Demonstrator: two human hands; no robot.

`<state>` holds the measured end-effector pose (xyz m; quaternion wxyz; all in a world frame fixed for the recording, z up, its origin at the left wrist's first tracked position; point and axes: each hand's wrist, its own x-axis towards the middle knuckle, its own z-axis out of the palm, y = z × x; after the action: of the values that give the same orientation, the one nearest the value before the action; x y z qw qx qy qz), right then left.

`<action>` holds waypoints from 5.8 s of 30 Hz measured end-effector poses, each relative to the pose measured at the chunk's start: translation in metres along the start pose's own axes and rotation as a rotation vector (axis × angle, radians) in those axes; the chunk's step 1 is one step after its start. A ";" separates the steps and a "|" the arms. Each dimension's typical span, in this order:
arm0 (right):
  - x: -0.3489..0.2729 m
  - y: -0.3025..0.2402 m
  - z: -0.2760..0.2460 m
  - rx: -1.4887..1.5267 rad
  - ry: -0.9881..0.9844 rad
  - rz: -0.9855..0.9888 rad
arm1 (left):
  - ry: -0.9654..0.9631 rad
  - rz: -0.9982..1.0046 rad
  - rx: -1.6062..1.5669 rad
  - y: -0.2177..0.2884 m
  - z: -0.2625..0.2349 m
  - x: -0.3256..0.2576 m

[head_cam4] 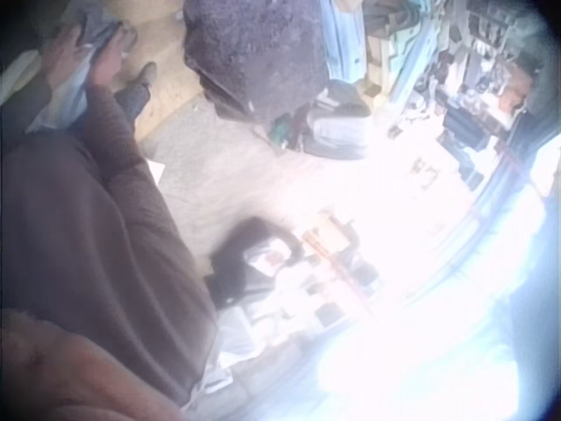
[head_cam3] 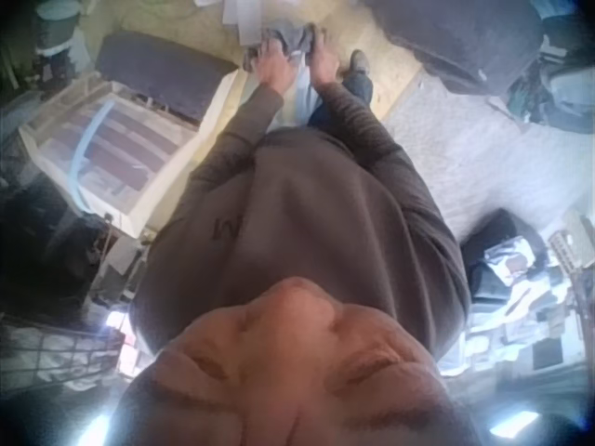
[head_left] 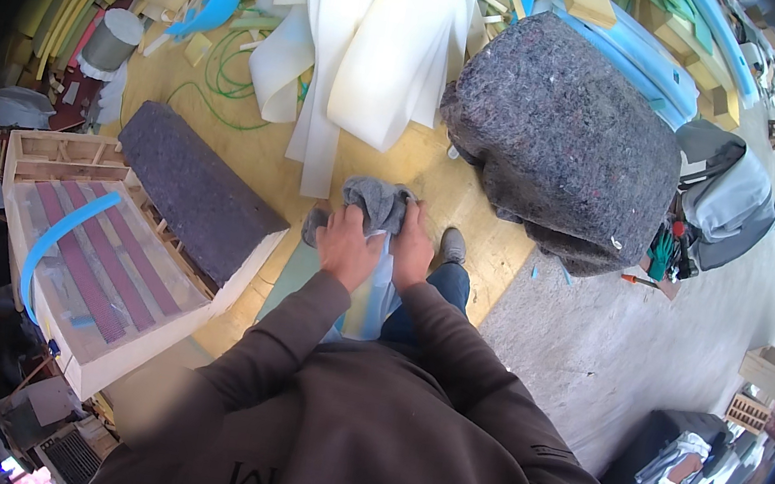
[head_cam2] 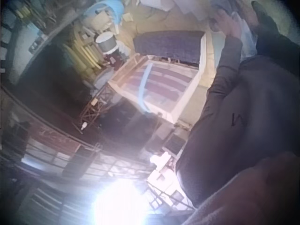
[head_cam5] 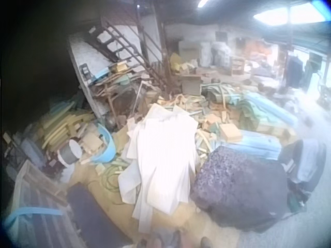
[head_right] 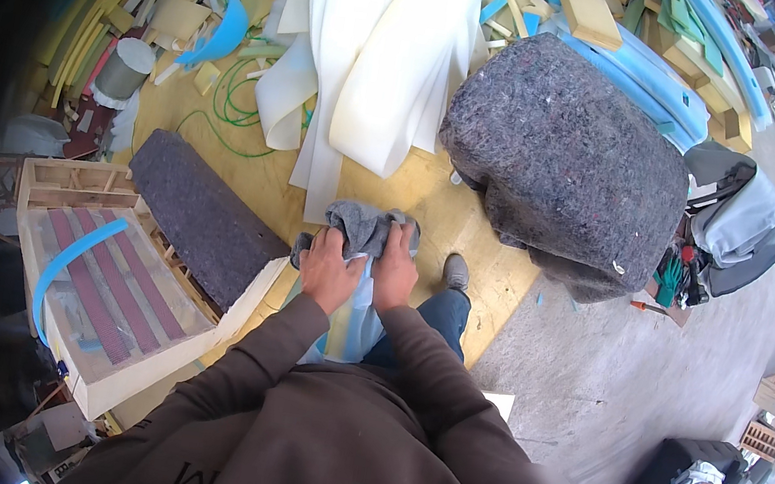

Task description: The person fits a gray fabric cover over a light blue foam cushion, aligns the edges, and then uses a cordless drill to fasten a metal bracket to the cushion. The person also puts on a green glove before using the drill.

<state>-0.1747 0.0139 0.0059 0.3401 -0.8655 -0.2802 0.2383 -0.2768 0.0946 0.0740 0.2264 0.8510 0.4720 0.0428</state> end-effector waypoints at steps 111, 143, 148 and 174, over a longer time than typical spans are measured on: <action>-0.006 0.030 -0.057 -0.151 -0.248 0.015 | -0.174 0.013 -0.504 -0.034 0.070 -0.057; 0.006 0.013 -0.030 0.502 -0.713 0.011 | 0.027 0.034 -0.320 0.008 -0.025 -0.013; 0.031 0.045 -0.064 0.376 -0.684 -0.022 | 0.075 -0.007 -0.113 0.018 -0.016 -0.017; 0.091 -0.020 -0.007 -0.338 -0.054 -0.624 | 0.132 -0.315 -0.031 0.025 -0.007 0.022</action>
<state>-0.1107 0.0821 0.0048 0.2410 -0.7756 -0.5755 0.0959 -0.2471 0.1033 0.0879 0.2120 0.7582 0.6126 0.0697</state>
